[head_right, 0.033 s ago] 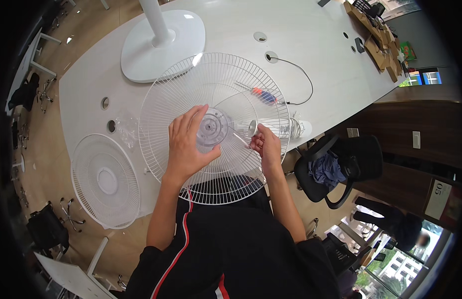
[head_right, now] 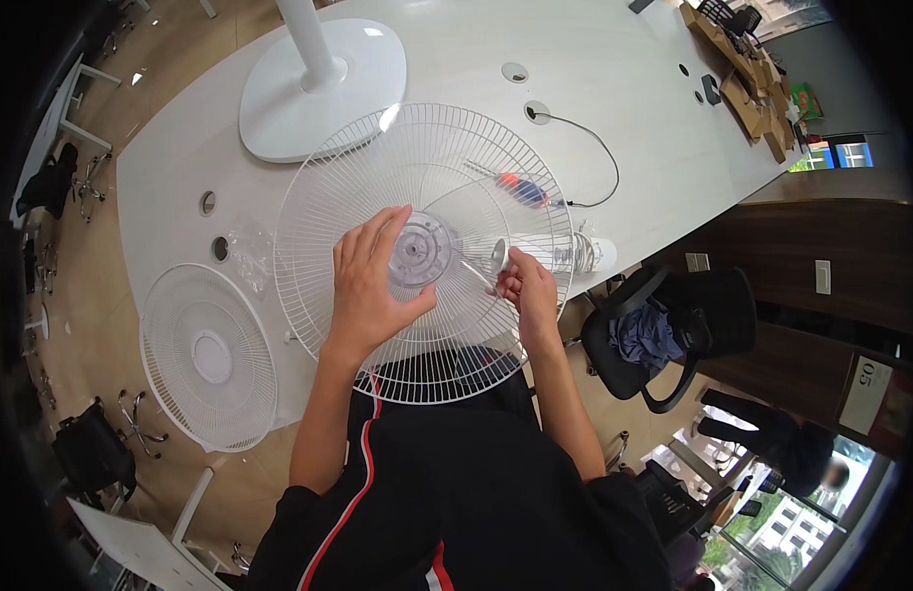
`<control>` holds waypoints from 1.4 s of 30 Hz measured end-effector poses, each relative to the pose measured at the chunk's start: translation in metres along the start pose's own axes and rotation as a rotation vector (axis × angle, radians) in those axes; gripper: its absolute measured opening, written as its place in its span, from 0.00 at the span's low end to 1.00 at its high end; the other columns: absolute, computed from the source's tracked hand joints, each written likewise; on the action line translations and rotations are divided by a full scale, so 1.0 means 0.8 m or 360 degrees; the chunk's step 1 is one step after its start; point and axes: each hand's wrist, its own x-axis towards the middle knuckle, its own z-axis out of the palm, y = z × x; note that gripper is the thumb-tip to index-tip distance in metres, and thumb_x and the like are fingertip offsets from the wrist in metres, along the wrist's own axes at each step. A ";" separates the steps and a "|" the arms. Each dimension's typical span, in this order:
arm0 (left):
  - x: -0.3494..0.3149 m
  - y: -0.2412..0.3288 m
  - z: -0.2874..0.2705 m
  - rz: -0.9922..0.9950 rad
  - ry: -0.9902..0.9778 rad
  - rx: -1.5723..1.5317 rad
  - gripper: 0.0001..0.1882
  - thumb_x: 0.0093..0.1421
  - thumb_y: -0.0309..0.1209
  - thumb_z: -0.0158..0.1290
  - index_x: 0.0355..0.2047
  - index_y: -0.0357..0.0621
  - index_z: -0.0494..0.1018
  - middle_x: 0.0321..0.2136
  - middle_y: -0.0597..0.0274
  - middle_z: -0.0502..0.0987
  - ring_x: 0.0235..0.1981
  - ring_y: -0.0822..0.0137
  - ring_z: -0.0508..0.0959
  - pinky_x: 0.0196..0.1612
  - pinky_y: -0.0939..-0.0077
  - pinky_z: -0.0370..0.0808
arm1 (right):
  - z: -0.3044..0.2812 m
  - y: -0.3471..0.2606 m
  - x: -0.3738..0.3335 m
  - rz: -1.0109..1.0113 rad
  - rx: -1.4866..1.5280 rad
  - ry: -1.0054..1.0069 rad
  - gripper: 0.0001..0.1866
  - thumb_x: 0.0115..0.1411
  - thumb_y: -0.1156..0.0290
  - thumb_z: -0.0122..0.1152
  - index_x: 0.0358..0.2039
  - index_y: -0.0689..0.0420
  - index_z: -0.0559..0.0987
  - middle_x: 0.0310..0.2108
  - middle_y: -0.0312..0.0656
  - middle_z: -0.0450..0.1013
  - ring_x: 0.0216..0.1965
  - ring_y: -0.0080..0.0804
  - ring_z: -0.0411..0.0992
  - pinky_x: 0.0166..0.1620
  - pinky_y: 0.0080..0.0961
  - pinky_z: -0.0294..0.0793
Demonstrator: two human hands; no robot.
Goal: Assembling the rear grille and front grille of a stand fan.
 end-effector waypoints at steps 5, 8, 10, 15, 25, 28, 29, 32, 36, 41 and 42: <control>0.013 -0.001 -0.008 -0.0007 -0.0067 -0.0036 0.49 0.46 0.40 0.67 0.70 0.47 0.67 0.66 0.56 0.69 0.64 0.53 0.66 0.70 0.54 0.61 | 0.008 0.001 -0.029 -0.0188 -0.0050 0.0027 0.14 0.71 0.62 0.61 0.39 0.62 0.80 0.24 0.36 0.73 0.22 0.20 0.69 0.38 0.23 0.80; 0.020 -0.008 -0.020 0.0090 -0.0238 -0.0043 0.48 0.45 0.40 0.67 0.70 0.46 0.67 0.66 0.56 0.69 0.65 0.53 0.66 0.71 0.54 0.61 | 0.009 0.005 -0.032 -0.0229 -0.0163 0.0023 0.15 0.71 0.63 0.62 0.42 0.65 0.81 0.25 0.37 0.74 0.23 0.20 0.70 0.40 0.24 0.81; 0.022 -0.011 -0.022 0.0130 -0.0287 -0.0121 0.49 0.45 0.40 0.67 0.70 0.46 0.68 0.66 0.56 0.69 0.65 0.53 0.66 0.70 0.54 0.62 | 0.004 0.011 -0.029 -0.0283 -0.0182 -0.0027 0.15 0.71 0.64 0.63 0.44 0.66 0.80 0.27 0.37 0.76 0.24 0.20 0.71 0.39 0.23 0.80; 0.010 -0.007 -0.001 0.0047 -0.0119 -0.0002 0.49 0.44 0.39 0.69 0.70 0.47 0.68 0.65 0.58 0.71 0.64 0.53 0.69 0.70 0.54 0.62 | 0.007 0.019 -0.024 -0.0364 -0.0362 -0.0077 0.14 0.72 0.66 0.63 0.46 0.66 0.80 0.29 0.36 0.76 0.25 0.20 0.71 0.38 0.22 0.78; 0.004 -0.016 0.016 0.0071 -0.0054 0.0039 0.49 0.46 0.41 0.69 0.71 0.48 0.66 0.66 0.57 0.69 0.65 0.53 0.68 0.71 0.53 0.61 | 0.003 0.001 -0.035 -0.0281 -0.0376 -0.0139 0.15 0.72 0.65 0.63 0.47 0.66 0.80 0.30 0.36 0.76 0.27 0.19 0.73 0.36 0.20 0.76; 0.002 -0.027 0.026 0.0110 -0.0099 0.0057 0.49 0.47 0.43 0.69 0.71 0.48 0.66 0.67 0.56 0.68 0.65 0.53 0.66 0.72 0.53 0.60 | 0.001 -0.006 -0.041 -0.0337 -0.0472 -0.0151 0.15 0.74 0.64 0.61 0.49 0.66 0.80 0.29 0.35 0.75 0.27 0.20 0.73 0.37 0.20 0.73; 0.001 -0.028 0.026 0.0107 -0.0098 0.0057 0.49 0.47 0.43 0.69 0.71 0.48 0.66 0.67 0.56 0.68 0.65 0.53 0.66 0.72 0.53 0.60 | 0.000 -0.008 -0.042 -0.0336 -0.0474 -0.0153 0.15 0.74 0.64 0.61 0.49 0.66 0.80 0.29 0.35 0.75 0.27 0.20 0.73 0.37 0.20 0.73; -0.006 -0.027 0.025 0.0102 -0.0089 0.0065 0.50 0.48 0.41 0.69 0.72 0.45 0.63 0.67 0.53 0.68 0.66 0.50 0.67 0.73 0.52 0.61 | 0.001 -0.018 -0.057 -0.0454 -0.0618 -0.0108 0.14 0.71 0.67 0.64 0.48 0.67 0.81 0.33 0.40 0.80 0.29 0.20 0.76 0.37 0.20 0.77; -0.010 -0.025 0.031 -0.0042 0.0069 -0.0197 0.51 0.48 0.40 0.72 0.71 0.41 0.62 0.68 0.49 0.65 0.67 0.44 0.68 0.71 0.51 0.64 | 0.030 -0.057 -0.083 -0.0946 -0.1146 0.0051 0.14 0.67 0.71 0.69 0.49 0.65 0.83 0.37 0.46 0.83 0.38 0.27 0.82 0.43 0.25 0.81; -0.016 -0.022 0.030 -0.0182 0.0101 -0.0255 0.50 0.49 0.42 0.74 0.68 0.40 0.63 0.67 0.47 0.62 0.67 0.45 0.67 0.74 0.49 0.60 | 0.099 -0.096 -0.082 -0.1526 -0.1707 -0.0438 0.19 0.62 0.71 0.72 0.53 0.59 0.83 0.43 0.47 0.81 0.41 0.41 0.82 0.45 0.32 0.83; -0.017 -0.018 0.029 -0.0174 0.0150 -0.0113 0.50 0.48 0.43 0.74 0.68 0.40 0.64 0.65 0.48 0.63 0.67 0.47 0.67 0.75 0.48 0.58 | 0.107 -0.098 -0.077 -0.1655 -0.1909 -0.0526 0.19 0.62 0.72 0.71 0.54 0.58 0.83 0.45 0.47 0.80 0.41 0.44 0.81 0.45 0.33 0.83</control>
